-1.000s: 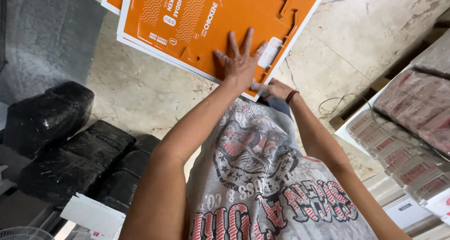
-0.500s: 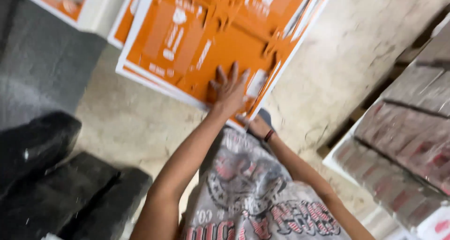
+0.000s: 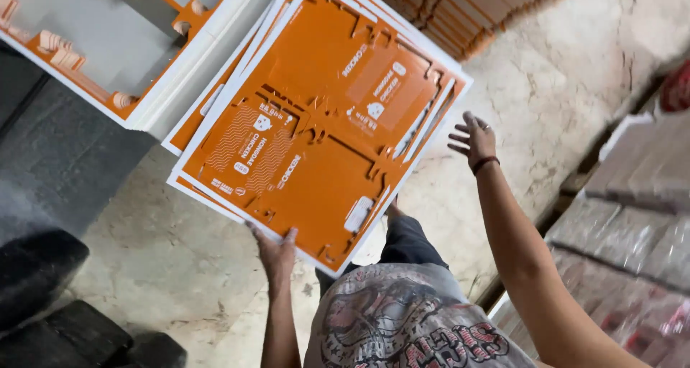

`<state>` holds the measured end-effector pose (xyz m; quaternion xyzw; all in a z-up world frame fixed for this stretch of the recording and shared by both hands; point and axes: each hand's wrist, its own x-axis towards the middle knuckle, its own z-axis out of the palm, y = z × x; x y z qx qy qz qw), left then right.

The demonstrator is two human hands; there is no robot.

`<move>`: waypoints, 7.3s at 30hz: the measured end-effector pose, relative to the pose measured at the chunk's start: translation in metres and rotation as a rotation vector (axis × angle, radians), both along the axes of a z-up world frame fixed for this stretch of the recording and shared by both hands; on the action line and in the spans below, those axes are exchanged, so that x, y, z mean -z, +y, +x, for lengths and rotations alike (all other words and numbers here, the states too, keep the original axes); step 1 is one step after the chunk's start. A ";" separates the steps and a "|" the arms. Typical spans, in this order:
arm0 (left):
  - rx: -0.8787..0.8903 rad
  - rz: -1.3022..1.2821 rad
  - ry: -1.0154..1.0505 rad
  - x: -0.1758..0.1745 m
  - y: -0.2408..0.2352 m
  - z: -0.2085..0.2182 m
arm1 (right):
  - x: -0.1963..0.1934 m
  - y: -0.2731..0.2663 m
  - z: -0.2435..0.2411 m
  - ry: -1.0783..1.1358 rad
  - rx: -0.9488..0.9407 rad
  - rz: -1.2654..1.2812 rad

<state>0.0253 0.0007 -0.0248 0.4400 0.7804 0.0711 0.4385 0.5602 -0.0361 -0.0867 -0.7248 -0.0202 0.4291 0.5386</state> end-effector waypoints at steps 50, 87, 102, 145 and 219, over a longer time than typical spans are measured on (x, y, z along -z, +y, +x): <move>0.000 -0.165 0.214 -0.093 0.075 0.037 | -0.066 0.158 0.073 -0.825 -0.816 -0.502; 0.045 0.117 -0.343 -0.061 0.096 -0.032 | -0.073 0.343 0.063 -1.128 -1.955 -0.269; 0.201 -0.316 0.388 -0.125 0.097 0.055 | -0.159 0.348 0.058 -1.280 -2.087 -0.492; 0.035 0.102 0.569 -0.138 0.555 -0.144 | -0.190 0.785 -0.161 -1.374 -1.617 0.009; -0.259 0.905 -0.570 -0.015 0.029 0.066 | -0.021 0.175 -0.166 -0.617 -0.980 0.797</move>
